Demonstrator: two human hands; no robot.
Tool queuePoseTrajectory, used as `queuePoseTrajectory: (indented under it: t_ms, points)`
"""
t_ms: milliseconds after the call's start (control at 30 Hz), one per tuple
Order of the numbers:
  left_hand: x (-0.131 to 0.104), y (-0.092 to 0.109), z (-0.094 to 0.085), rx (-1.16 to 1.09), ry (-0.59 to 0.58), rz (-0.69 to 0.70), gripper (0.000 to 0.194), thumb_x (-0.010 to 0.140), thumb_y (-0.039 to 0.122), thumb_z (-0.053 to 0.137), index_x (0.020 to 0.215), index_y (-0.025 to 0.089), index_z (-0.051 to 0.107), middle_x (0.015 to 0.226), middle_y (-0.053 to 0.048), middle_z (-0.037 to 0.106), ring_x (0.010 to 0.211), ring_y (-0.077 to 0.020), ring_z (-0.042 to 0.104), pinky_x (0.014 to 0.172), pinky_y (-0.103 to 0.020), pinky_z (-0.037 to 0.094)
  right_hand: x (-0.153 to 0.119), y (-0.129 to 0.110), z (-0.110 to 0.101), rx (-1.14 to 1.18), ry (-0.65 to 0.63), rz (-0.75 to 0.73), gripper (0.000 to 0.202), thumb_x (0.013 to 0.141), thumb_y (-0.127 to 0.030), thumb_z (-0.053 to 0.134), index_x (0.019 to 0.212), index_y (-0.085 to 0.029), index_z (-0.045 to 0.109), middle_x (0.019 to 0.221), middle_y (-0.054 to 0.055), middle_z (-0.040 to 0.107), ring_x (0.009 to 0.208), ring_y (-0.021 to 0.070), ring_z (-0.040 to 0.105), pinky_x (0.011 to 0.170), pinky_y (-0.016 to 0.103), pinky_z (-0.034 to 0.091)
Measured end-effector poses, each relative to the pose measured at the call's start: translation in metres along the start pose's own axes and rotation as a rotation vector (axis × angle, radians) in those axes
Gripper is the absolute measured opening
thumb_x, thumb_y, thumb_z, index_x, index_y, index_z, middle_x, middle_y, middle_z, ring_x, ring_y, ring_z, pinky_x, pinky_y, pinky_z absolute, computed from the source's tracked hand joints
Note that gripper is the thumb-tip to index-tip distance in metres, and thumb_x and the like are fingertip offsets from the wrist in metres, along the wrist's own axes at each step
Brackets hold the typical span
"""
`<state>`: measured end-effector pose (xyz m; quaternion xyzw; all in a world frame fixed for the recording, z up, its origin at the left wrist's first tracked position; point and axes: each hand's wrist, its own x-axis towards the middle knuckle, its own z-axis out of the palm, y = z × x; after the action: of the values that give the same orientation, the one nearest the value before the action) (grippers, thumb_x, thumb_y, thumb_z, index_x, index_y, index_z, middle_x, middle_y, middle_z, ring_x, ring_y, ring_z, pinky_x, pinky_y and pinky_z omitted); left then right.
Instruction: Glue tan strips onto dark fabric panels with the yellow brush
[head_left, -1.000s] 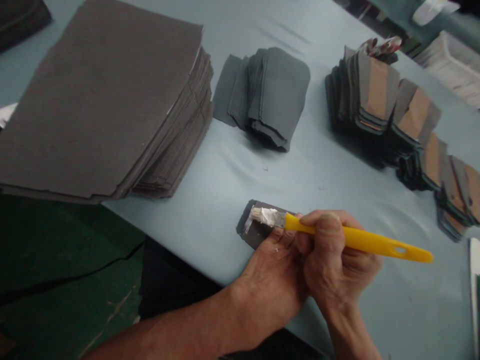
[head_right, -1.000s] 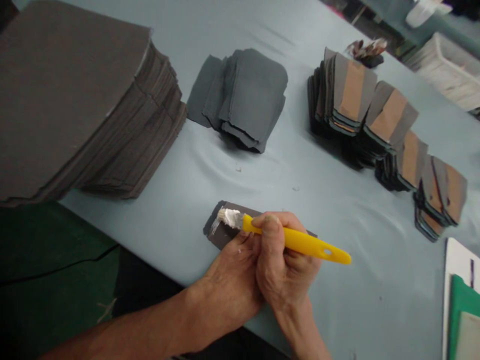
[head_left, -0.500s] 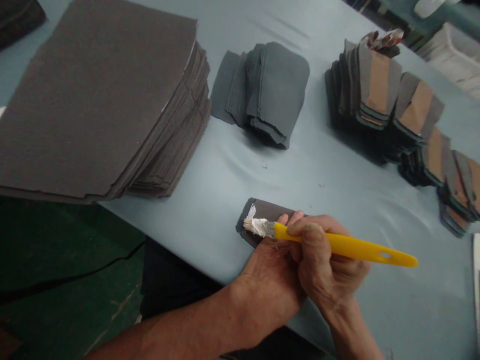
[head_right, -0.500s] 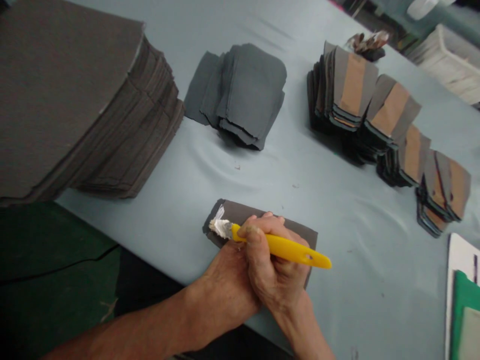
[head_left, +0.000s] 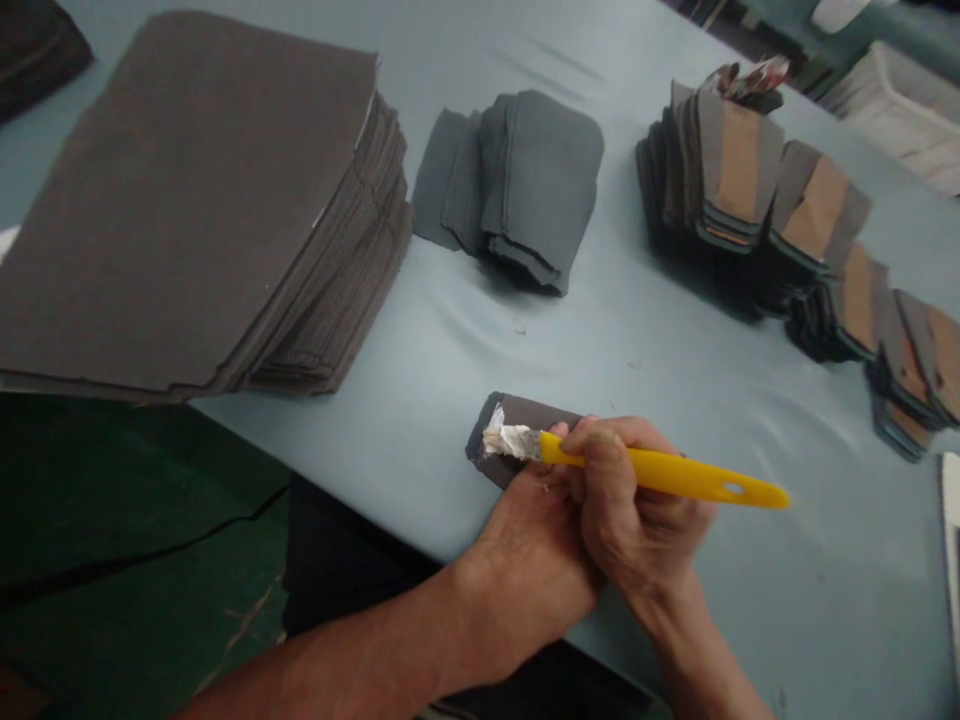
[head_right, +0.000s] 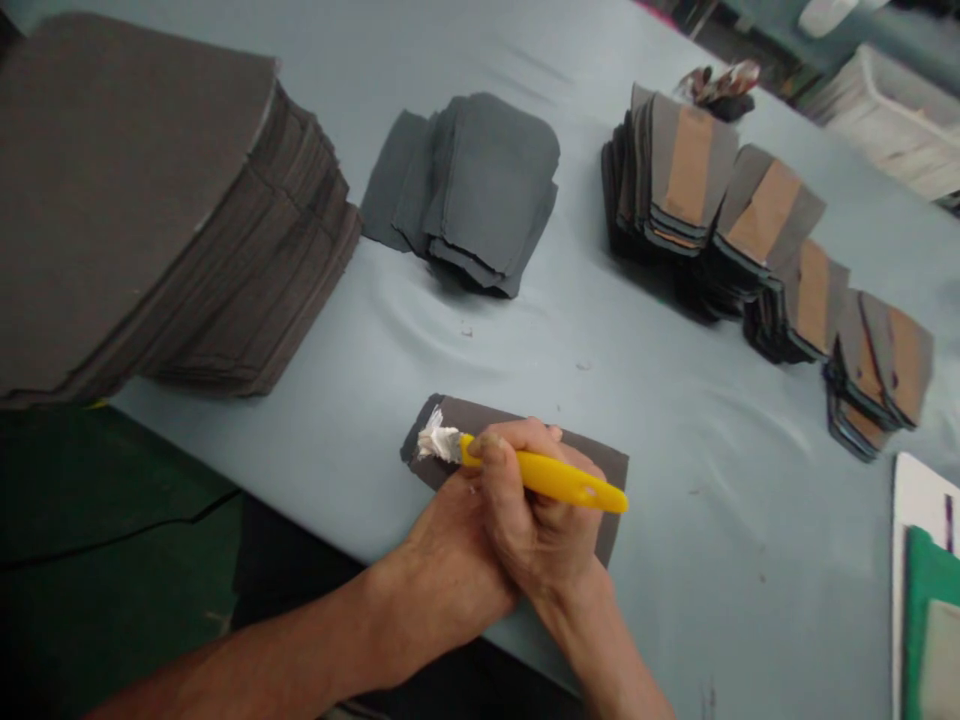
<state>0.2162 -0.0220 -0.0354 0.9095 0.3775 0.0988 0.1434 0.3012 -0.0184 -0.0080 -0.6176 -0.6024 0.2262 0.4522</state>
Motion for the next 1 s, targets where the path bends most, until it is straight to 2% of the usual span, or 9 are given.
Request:
queuePoseTrajectory:
  t_ms: [100,233,400,533,667,733,833,900,1000]
  points:
    - [-0.007,-0.003,0.005,-0.027,0.030,0.049,0.045,0.107,0.023,0.048,0.151,0.022,0.049,0.151,-0.007,0.062,0.144,-0.0262,0.054,0.118,-0.047,0.052,0.004,-0.006,0.004,-0.068,0.031,-0.103,0.025,0.103,-0.038,0.061,0.086,-0.023,0.071,0.060,-0.005,0.061,0.050,0.0119,0.058,0.055,0.026,0.051]
    - [-0.014,-0.006,0.003,-0.045,0.072,0.068,0.044,0.109,0.027,0.041,0.152,0.016,0.048,0.152,-0.006,0.062,0.148,-0.0211,0.049,0.128,-0.035,0.037,0.008,-0.012,0.007,-0.123,0.096,-0.129,0.025,0.103,-0.035,0.059,0.085,-0.023,0.070,0.064,-0.005,0.065,0.052,0.0102,0.060,0.051,0.022,0.047]
    - [-0.012,-0.005,-0.004,0.018,0.185,0.062,0.045,0.110,0.028,0.038,0.150,0.010,0.049,0.163,-0.010,0.050,0.158,-0.0249,0.033,0.132,-0.039,0.027,0.011,-0.011,0.009,-0.036,0.112,-0.061,0.027,0.104,-0.038,0.058,0.085,-0.022,0.069,0.066,-0.003,0.068,0.055,0.0111,0.064,0.054,0.023,0.050]
    - [-0.012,-0.006,-0.006,0.025,0.200,0.094,0.046,0.110,0.029,0.036,0.149,0.010,0.052,0.166,-0.011,0.047,0.155,-0.0274,0.039,0.132,-0.044,0.027,0.012,-0.009,0.010,-0.007,0.109,-0.018,0.029,0.104,-0.042,0.059,0.085,-0.022,0.069,0.064,-0.003,0.067,0.055,0.0124,0.063,0.056,0.025,0.050]
    - [-0.013,-0.008,-0.006,-0.024,0.166,0.120,0.049,0.109,0.030,0.038,0.152,0.011,0.048,0.166,-0.013,0.046,0.152,-0.0280,0.043,0.133,-0.047,0.024,0.012,-0.007,0.012,-0.013,0.145,-0.049,0.034,0.103,-0.046,0.058,0.082,-0.020,0.070,0.067,0.000,0.068,0.058,0.0127,0.064,0.055,0.025,0.048]
    - [-0.014,-0.008,-0.008,-0.059,0.135,0.087,0.054,0.108,0.035,0.041,0.156,0.011,0.044,0.166,-0.014,0.045,0.153,-0.0287,0.042,0.133,-0.047,0.024,0.012,-0.008,0.011,0.085,0.230,-0.070,0.036,0.103,-0.048,0.059,0.082,-0.020,0.069,0.062,-0.002,0.063,0.055,0.0119,0.062,0.052,0.024,0.047]
    - [-0.015,-0.008,-0.012,-0.074,0.089,0.037,0.063,0.107,0.044,0.045,0.158,0.009,0.040,0.166,-0.016,0.044,0.156,-0.0305,0.037,0.133,-0.047,0.025,0.012,-0.015,0.001,0.239,0.451,-0.056,0.040,0.101,-0.052,0.062,0.080,-0.019,0.067,0.055,-0.006,0.053,0.048,0.0097,0.054,0.046,0.022,0.042]
    - [-0.015,-0.008,-0.015,-0.066,0.068,0.030,0.064,0.106,0.047,0.047,0.158,0.009,0.040,0.169,-0.016,0.040,0.159,-0.0317,0.033,0.133,-0.048,0.024,0.011,-0.021,-0.014,0.294,0.583,-0.040,0.041,0.100,-0.054,0.064,0.078,-0.019,0.066,0.054,-0.006,0.052,0.044,0.0083,0.050,0.044,0.021,0.038]
    - [-0.015,-0.008,-0.018,-0.040,0.069,0.026,0.062,0.106,0.046,0.047,0.157,0.012,0.044,0.171,-0.015,0.036,0.161,-0.0316,0.029,0.132,-0.050,0.026,0.006,-0.018,-0.047,0.322,0.708,-0.022,0.042,0.100,-0.053,0.065,0.077,-0.018,0.064,0.053,-0.007,0.049,0.042,0.0077,0.047,0.043,0.021,0.036]
